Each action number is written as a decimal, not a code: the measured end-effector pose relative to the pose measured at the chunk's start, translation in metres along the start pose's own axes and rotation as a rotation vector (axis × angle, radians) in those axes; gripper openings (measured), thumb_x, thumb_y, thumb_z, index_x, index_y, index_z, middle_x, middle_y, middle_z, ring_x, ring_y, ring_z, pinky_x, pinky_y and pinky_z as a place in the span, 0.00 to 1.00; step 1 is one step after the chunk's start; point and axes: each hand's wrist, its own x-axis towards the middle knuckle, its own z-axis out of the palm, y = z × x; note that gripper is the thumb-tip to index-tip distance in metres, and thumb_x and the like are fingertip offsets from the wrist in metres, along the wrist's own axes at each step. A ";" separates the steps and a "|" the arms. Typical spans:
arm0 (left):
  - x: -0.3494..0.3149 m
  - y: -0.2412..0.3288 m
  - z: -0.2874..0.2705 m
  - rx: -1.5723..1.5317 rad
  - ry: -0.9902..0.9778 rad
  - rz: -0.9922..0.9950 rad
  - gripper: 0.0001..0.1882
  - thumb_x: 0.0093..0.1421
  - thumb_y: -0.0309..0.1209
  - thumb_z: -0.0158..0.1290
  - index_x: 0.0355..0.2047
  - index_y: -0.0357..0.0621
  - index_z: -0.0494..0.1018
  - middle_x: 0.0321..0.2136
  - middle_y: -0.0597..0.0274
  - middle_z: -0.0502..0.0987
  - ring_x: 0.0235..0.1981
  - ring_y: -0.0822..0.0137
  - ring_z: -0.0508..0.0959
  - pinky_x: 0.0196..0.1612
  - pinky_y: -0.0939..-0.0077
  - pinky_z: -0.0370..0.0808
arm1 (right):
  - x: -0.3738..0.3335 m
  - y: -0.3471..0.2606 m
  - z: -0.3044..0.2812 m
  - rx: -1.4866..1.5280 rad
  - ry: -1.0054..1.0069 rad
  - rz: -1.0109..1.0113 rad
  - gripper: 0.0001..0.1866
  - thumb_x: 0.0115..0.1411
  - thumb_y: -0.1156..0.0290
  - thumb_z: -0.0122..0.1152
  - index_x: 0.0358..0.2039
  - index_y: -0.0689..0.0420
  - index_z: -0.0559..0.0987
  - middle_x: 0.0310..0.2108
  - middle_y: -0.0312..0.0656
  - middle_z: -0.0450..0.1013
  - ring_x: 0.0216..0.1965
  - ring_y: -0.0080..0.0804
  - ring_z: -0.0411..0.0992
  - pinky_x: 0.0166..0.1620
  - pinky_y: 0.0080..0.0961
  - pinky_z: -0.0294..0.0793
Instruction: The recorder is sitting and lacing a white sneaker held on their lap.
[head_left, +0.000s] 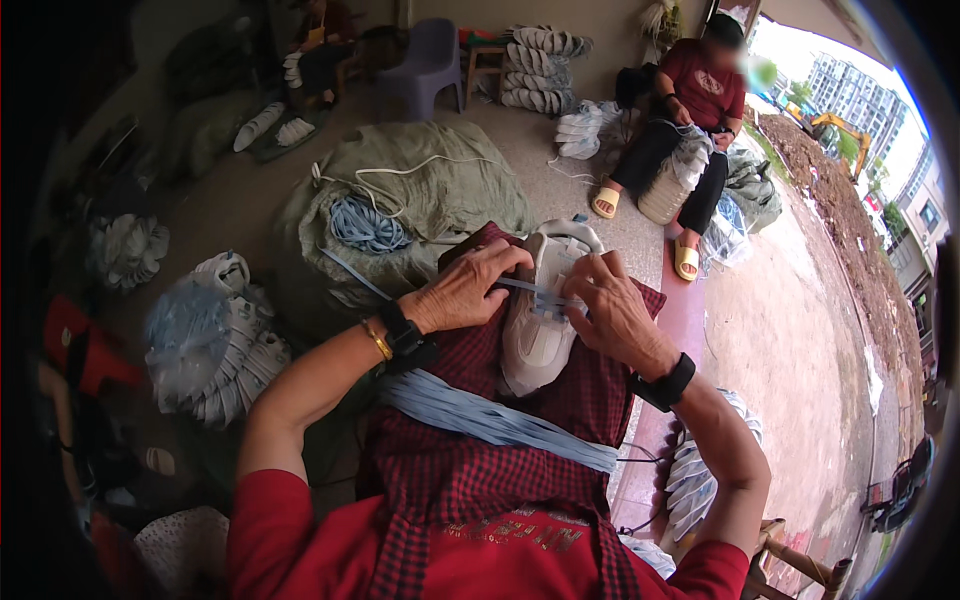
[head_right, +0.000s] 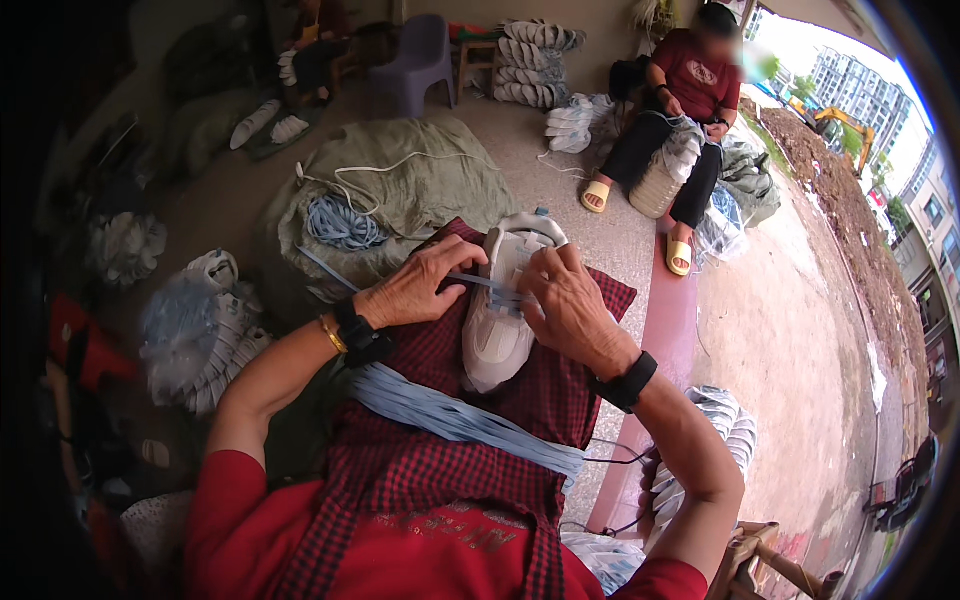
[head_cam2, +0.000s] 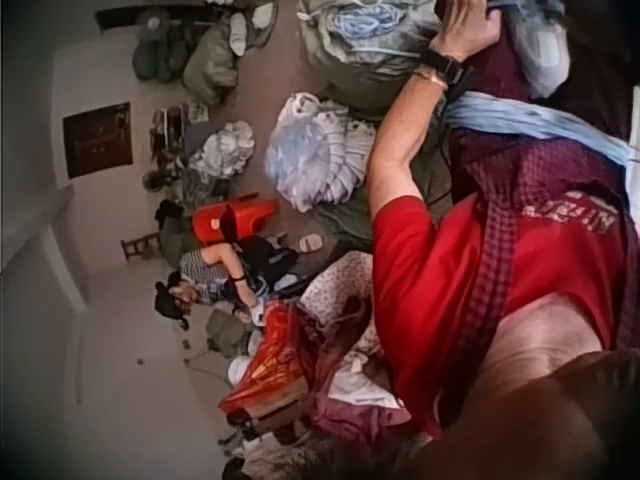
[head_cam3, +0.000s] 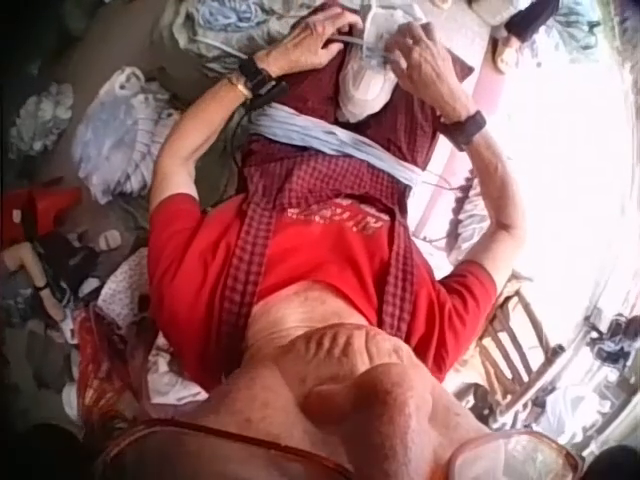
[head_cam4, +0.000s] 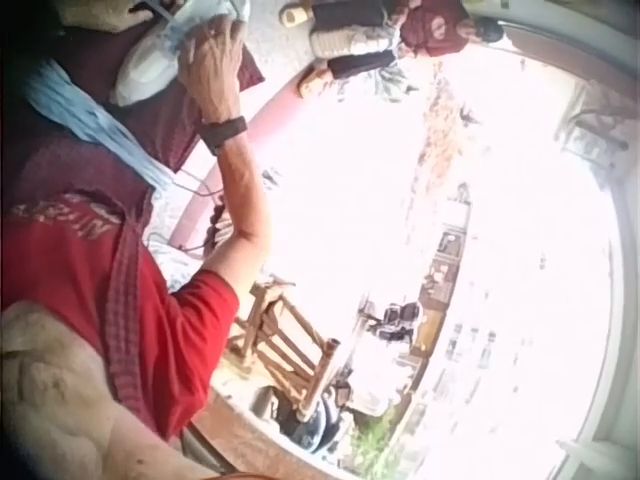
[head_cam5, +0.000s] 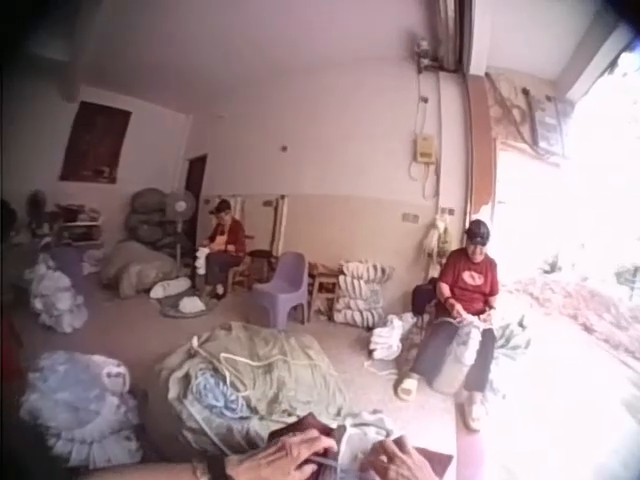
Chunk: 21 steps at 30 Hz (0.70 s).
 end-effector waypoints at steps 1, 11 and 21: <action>0.001 0.006 -0.002 -0.089 -0.080 -0.075 0.24 0.50 0.17 0.58 0.48 0.44 0.68 0.32 0.58 0.70 0.34 0.60 0.77 0.40 0.66 0.76 | 0.000 0.003 0.001 0.023 -0.035 -0.024 0.11 0.47 0.74 0.66 0.34 0.56 0.78 0.40 0.43 0.68 0.46 0.46 0.64 0.51 0.39 0.67; 0.040 -0.019 -0.009 -0.222 -0.162 -0.242 0.18 0.57 0.38 0.58 0.21 0.33 0.76 0.15 0.52 0.74 0.18 0.70 0.73 0.26 0.67 0.70 | 0.002 0.002 0.012 0.015 0.030 0.002 0.09 0.48 0.75 0.61 0.33 0.57 0.81 0.36 0.45 0.68 0.43 0.45 0.64 0.46 0.40 0.66; 0.013 -0.019 -0.004 -0.087 -0.094 -0.170 0.12 0.61 0.31 0.50 0.30 0.33 0.77 0.23 0.54 0.80 0.27 0.62 0.80 0.37 0.66 0.76 | -0.018 0.007 -0.015 0.537 0.003 0.197 0.10 0.63 0.72 0.57 0.31 0.66 0.79 0.39 0.49 0.73 0.37 0.41 0.73 0.41 0.34 0.73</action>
